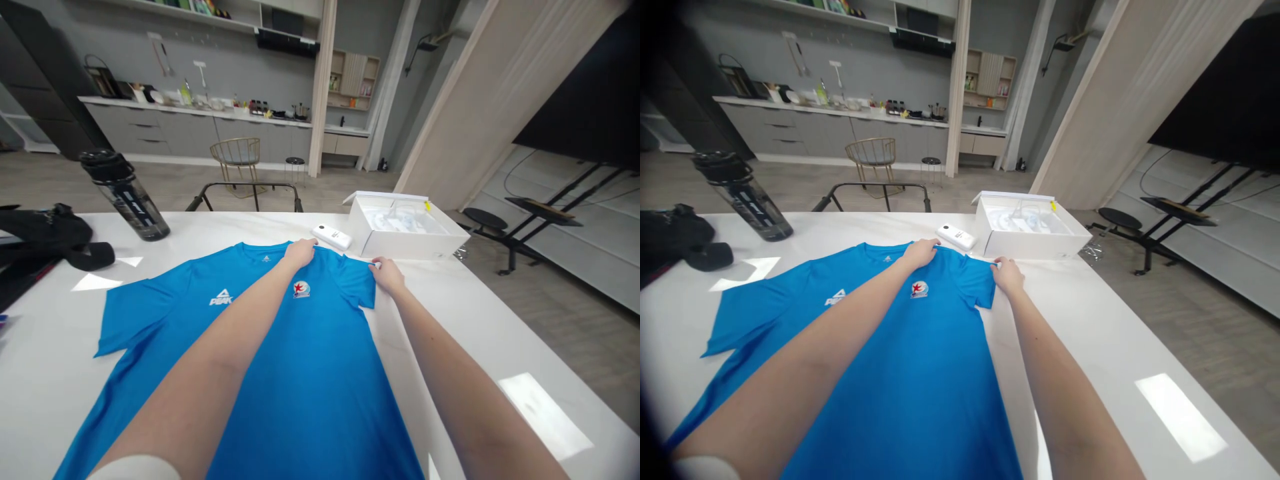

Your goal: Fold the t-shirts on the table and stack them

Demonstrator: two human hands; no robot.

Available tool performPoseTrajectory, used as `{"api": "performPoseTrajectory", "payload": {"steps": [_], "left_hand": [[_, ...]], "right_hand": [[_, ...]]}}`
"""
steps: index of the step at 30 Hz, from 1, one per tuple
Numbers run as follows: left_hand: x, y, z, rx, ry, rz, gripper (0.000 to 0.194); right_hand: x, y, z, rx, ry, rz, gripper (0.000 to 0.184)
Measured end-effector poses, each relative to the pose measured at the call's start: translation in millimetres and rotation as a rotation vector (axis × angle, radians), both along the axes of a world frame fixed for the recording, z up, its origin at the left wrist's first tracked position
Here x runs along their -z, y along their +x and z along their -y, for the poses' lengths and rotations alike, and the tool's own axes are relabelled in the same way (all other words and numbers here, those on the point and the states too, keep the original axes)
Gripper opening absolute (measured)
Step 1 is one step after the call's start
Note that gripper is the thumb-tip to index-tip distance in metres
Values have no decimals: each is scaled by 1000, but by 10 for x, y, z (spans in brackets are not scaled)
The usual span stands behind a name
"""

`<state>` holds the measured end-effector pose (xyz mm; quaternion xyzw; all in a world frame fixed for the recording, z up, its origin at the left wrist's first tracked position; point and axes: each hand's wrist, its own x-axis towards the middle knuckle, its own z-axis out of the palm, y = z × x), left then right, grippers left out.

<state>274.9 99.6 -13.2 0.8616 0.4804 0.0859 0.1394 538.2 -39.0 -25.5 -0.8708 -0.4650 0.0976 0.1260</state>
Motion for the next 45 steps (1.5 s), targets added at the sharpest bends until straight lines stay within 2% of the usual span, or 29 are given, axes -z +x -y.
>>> {"api": "performPoseTrajectory", "payload": {"steps": [3,7,11,14,16,18,21,23,24,27,29,31,34,37,41,45], "left_hand": [[56,54,-130,4,-14,-21,41],[87,63,-249,10,-41,-9,31],[103,61,-280,2,-73,76,23],[56,-7,-292,9,-92,192,22],[-24,-88,-316,33,-106,280,21],[-136,-183,-348,64,-118,351,19],[-305,-336,-392,87,-184,508,14],[-376,-461,-415,87,-308,694,11],[-393,-540,-427,82,-383,794,12],[-374,-876,-461,44,-527,964,24],[-321,-1188,-461,-32,-562,977,36],[-262,-1540,-416,-142,-533,901,43],[-202,-2016,-237,-259,-399,635,37],[-179,-2273,68,-298,-272,396,39],[-148,-2271,588,-278,-95,57,57],[-90,-2162,1000,-237,1,-74,55]], "right_hand": [[55,49,-16,19,16,-40,32],[112,117,-51,37,16,-103,30],[19,84,-28,32,35,-143,22],[-269,-54,50,-86,218,-298,22],[-580,-226,95,-198,317,-472,26],[-943,-482,110,-320,323,-667,26],[-1435,-1042,62,-469,287,-872,30],[-1628,-1522,-11,-532,237,-942,32],[-1668,-1782,-57,-555,219,-947,31],[-1572,-2542,-213,-613,150,-928,29],[-1378,-2919,-322,-689,72,-978,22],[-1144,-3103,-425,-790,18,-991,16],[-812,-3003,-557,-710,94,-799,9],[-560,-2649,-648,-570,152,-380,15],[-363,-2258,-743,-517,149,-62,42],[-245,-2130,-902,-505,68,68,48]]}}
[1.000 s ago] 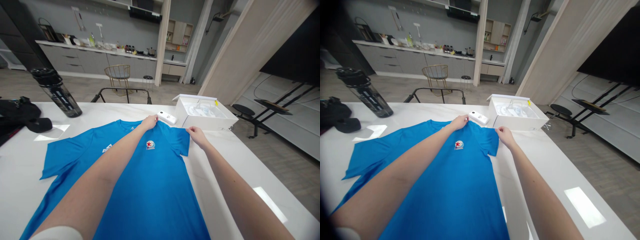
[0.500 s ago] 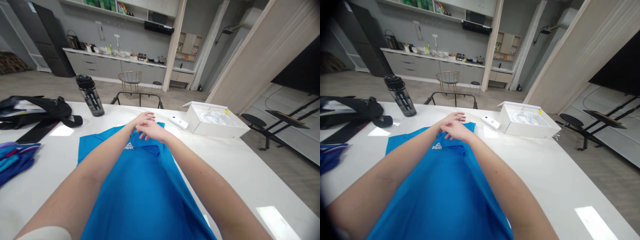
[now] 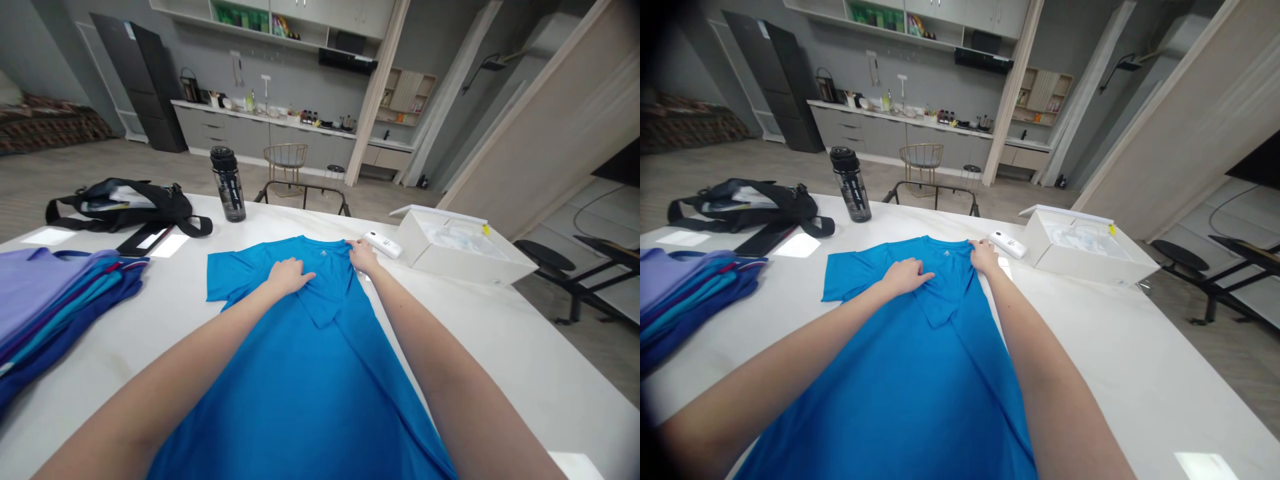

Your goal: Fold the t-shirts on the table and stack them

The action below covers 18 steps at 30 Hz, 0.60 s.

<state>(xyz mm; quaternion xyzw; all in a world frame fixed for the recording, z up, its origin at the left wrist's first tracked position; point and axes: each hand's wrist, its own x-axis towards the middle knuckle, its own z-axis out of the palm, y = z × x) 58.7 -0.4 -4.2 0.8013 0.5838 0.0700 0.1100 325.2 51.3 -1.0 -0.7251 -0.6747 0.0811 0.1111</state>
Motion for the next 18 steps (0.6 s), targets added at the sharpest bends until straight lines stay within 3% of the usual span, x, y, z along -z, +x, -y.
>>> {"api": "performPoseTrajectory", "payload": {"steps": [5,9,14,18], "left_hand": [[69,14,142,-90,-9,-67,51],[39,-49,112,-91,-108,89,35],[-73,-184,-76,-186,1,454,23],[20,-307,-321,-301,43,457,20]], "right_hand": [[122,105,-164,-61,-21,58,35],[107,229,-257,-88,70,17,30],[-26,265,-441,-68,180,-76,29],[26,142,-499,-32,118,-41,29]]}}
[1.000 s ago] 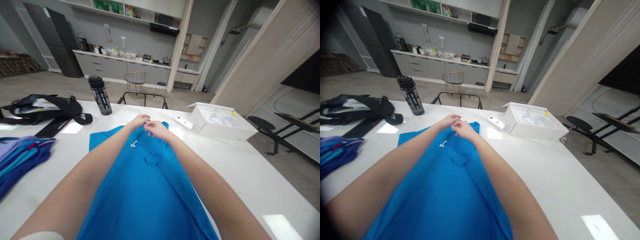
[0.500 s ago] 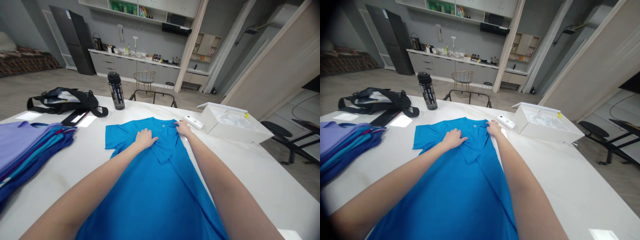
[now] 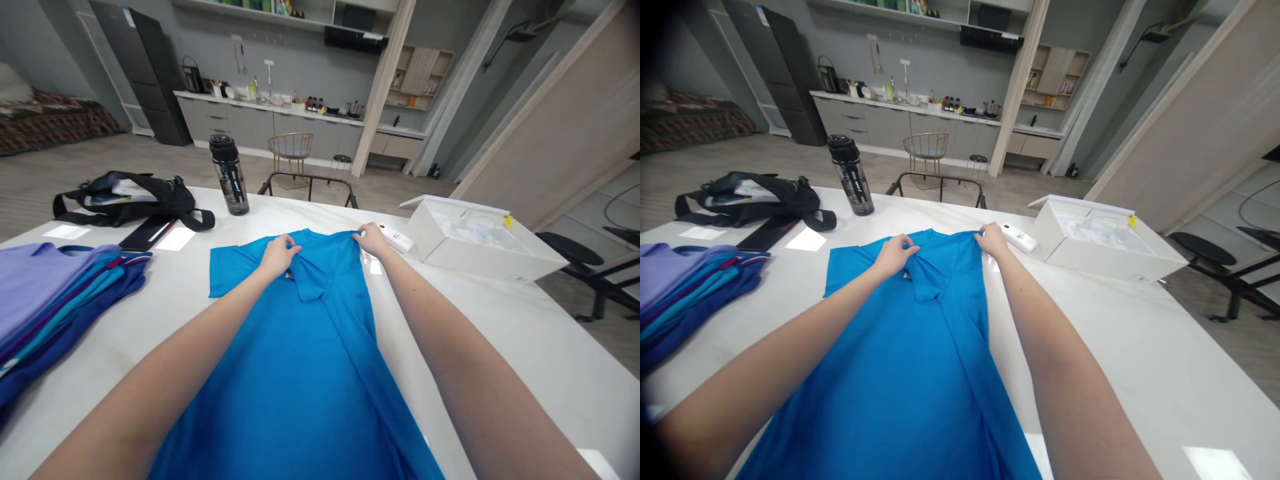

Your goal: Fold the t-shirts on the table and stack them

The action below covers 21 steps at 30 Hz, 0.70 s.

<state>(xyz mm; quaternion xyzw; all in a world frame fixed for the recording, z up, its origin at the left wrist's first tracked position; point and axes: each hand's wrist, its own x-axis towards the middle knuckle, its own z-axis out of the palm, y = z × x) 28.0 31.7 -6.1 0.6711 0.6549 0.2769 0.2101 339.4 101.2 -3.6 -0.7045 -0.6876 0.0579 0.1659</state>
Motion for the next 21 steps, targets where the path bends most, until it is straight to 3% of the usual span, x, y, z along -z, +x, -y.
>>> {"api": "performPoseTrajectory", "payload": {"steps": [3,6,8,11,13,17,21], "left_hand": [[116,-63,-47,-42,-5,-149,25],[130,-56,67,25,185,-366,28],[82,-4,191,220,282,-473,26],[8,122,403,571,278,-521,24],[-13,211,562,683,237,-504,24],[-24,326,927,670,145,-459,24],[-50,376,1244,617,152,-514,28]], "right_hand": [[115,-102,107,48,-55,9,35],[166,-153,335,51,10,-15,35],[146,-174,549,-14,56,-44,30],[83,-226,964,-164,25,-111,24],[39,-275,1298,-256,-61,-159,17],[-62,-354,2058,-339,-152,-159,13],[-164,-372,2869,-287,-146,-68,20]]}}
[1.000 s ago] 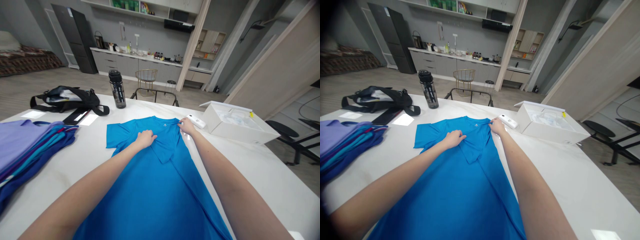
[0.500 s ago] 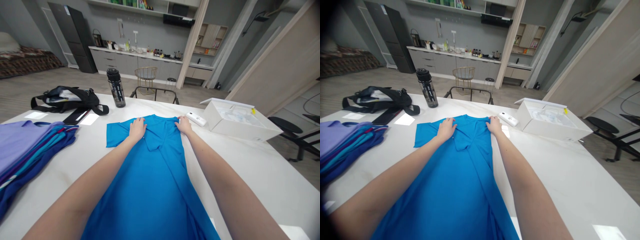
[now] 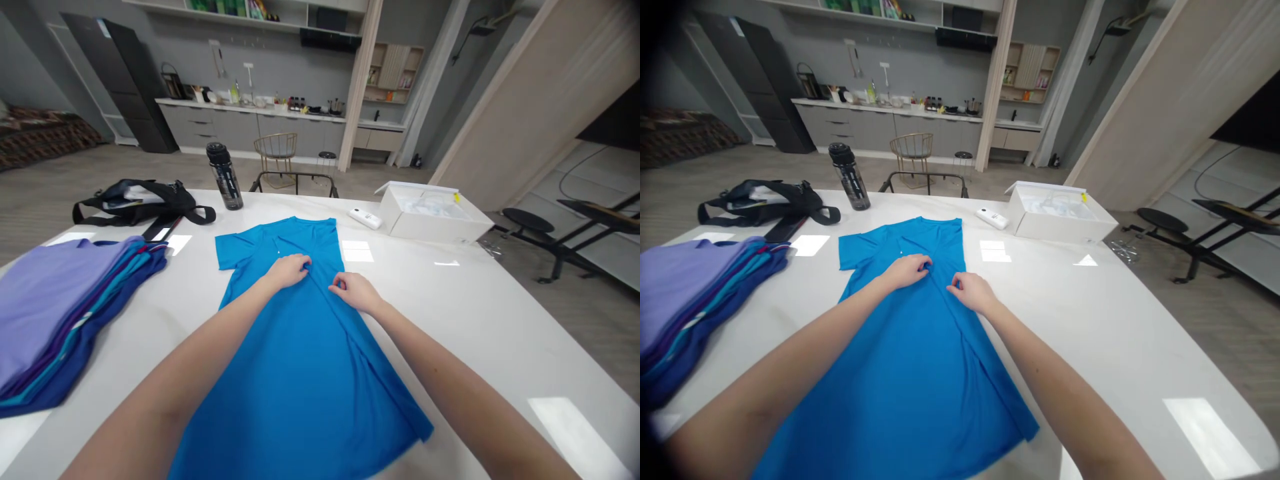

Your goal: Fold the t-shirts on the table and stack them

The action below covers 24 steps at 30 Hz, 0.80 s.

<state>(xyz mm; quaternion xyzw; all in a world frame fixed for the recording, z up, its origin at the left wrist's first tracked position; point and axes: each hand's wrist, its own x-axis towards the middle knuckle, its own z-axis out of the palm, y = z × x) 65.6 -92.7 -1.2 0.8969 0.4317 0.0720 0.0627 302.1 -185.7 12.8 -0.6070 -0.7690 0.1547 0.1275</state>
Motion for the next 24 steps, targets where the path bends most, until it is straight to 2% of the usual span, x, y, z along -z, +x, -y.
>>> {"api": "performPoseTrajectory", "payload": {"steps": [5,7,10,13,17,21,24], "left_hand": [[6,27,144,121,197,-106,33],[13,22,141,164,211,-108,31],[10,23,128,152,207,-93,28],[-8,65,149,123,190,-99,29],[-12,161,253,158,106,-78,30],[-6,215,394,196,73,-23,32],[-9,214,516,158,46,-10,33]], "right_hand": [[-25,-34,906,71,27,144,26],[-21,-77,1172,112,22,221,22],[-21,-157,1433,182,17,323,19],[-25,-214,1546,242,42,343,21],[-46,-233,1569,292,52,254,19],[-127,-300,1532,228,85,143,17],[-204,-417,1481,178,117,106,17]]}}
